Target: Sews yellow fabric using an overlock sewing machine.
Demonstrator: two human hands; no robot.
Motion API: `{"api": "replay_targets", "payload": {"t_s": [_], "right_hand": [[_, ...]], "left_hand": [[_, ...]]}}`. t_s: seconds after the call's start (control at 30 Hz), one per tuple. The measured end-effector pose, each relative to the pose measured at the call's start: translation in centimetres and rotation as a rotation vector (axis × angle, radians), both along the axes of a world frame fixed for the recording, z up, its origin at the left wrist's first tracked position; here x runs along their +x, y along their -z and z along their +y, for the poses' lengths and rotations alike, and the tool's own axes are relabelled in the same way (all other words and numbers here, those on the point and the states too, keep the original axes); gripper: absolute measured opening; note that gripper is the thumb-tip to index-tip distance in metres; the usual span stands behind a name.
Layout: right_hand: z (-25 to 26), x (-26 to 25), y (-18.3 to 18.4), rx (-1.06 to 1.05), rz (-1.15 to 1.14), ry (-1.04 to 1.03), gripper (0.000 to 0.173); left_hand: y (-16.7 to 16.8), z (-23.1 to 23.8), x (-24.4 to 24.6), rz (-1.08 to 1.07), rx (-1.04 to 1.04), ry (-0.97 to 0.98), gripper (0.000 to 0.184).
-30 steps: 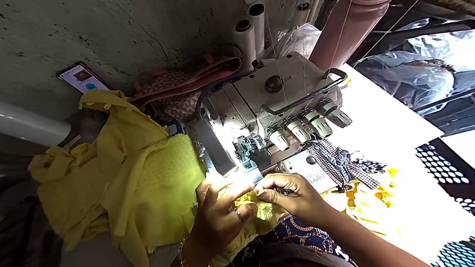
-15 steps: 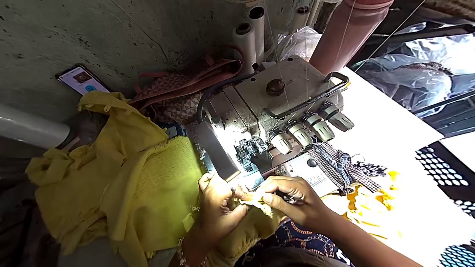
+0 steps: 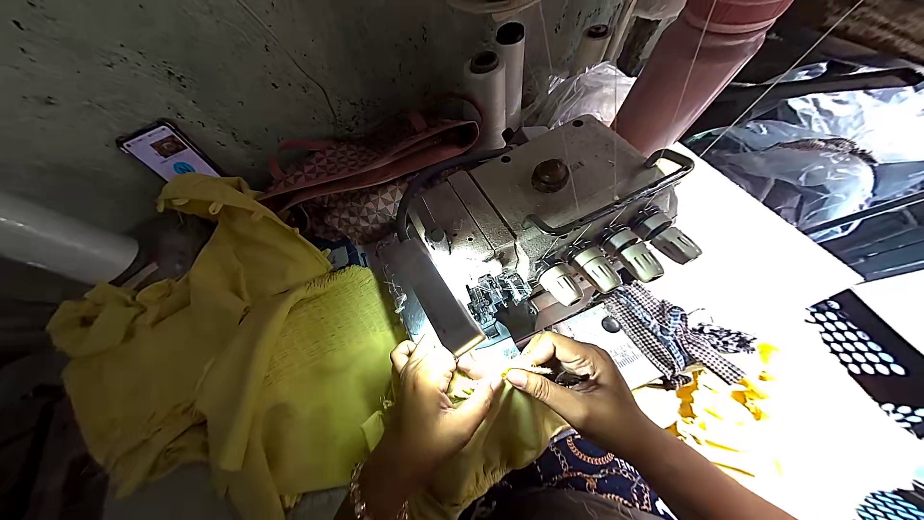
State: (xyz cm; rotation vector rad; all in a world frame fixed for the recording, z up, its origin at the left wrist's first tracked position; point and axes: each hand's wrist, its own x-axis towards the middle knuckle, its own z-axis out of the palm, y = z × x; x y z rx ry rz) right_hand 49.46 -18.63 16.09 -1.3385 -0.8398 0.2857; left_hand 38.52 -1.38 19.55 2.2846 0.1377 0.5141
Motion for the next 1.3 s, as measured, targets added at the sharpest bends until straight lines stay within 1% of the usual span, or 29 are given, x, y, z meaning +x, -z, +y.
{"api": "replay_targets", "payload": {"t_s": [0.03, 0.1, 0.13, 0.3, 0.37, 0.47, 0.53, 0.6, 0.7, 0.77, 0.83, 0.9, 1.03, 1.13, 1.3], "right_hand": [[0.1, -0.1, 0.1, 0.002, -0.006, 0.013, 0.010], [0.1, -0.1, 0.1, -0.001, -0.020, 0.031, 0.011], [0.1, -0.1, 0.1, -0.005, -0.029, 0.038, 0.011], [0.1, 0.1, 0.1, -0.048, -0.098, 0.094, 0.013], [0.3, 0.0, 0.0, -0.064, -0.108, 0.123, 0.013], [0.7, -0.1, 0.1, -0.112, -0.153, 0.192, 0.012], [1.1, 0.1, 0.1, -0.184, -0.221, 0.269, 0.012], [1.6, 0.3, 0.2, -0.241, -0.225, 0.315, 0.015], [2.2, 0.6, 0.1, -0.257, -0.088, 0.302, 0.017], [2.5, 0.7, 0.0, -0.241, -0.021, 0.290, 0.016], [2.6, 0.8, 0.2, -0.248, -0.025, 0.307, 0.014], [2.7, 0.8, 0.5, -0.300, -0.118, 0.358, 0.015], [2.5, 0.9, 0.5, -0.451, -0.393, 0.484, 0.025], [2.7, 1.0, 0.2, -0.502, -0.472, 0.521, 0.027], [3.2, 1.0, 0.3, -0.509, -0.511, 0.575, 0.029]], "left_hand": [[-0.1, -0.1, 0.0, 0.017, 0.012, -0.015, 0.015], [-0.4, -0.1, 0.0, 0.060, 0.049, -0.013, 0.022], [-0.4, -0.1, 0.0, 0.062, 0.073, -0.008, 0.022], [-0.2, -0.7, 0.0, -0.012, 0.139, -0.074, 0.023], [-0.4, -1.3, -0.1, -0.040, 0.246, -0.150, 0.024], [-0.7, -3.0, 0.1, -0.033, 0.473, -0.307, 0.029], [-0.3, -4.0, 0.7, -0.006, 0.541, -0.396, 0.030], [0.5, -4.5, 1.3, 0.008, 0.472, -0.441, 0.029], [1.2, -4.6, 1.9, 0.024, 0.345, -0.482, 0.023], [1.1, -4.5, 2.2, 0.099, 0.330, -0.505, 0.024], [0.9, -4.2, 2.4, 0.177, 0.334, -0.509, 0.029], [0.9, -3.8, 2.6, 0.223, 0.333, -0.503, 0.033], [0.8, -3.0, 2.9, 0.287, 0.258, -0.483, 0.035], [0.7, -2.4, 3.2, 0.288, 0.248, -0.487, 0.036], [0.6, -2.0, 3.5, 0.300, 0.244, -0.494, 0.047]]}}
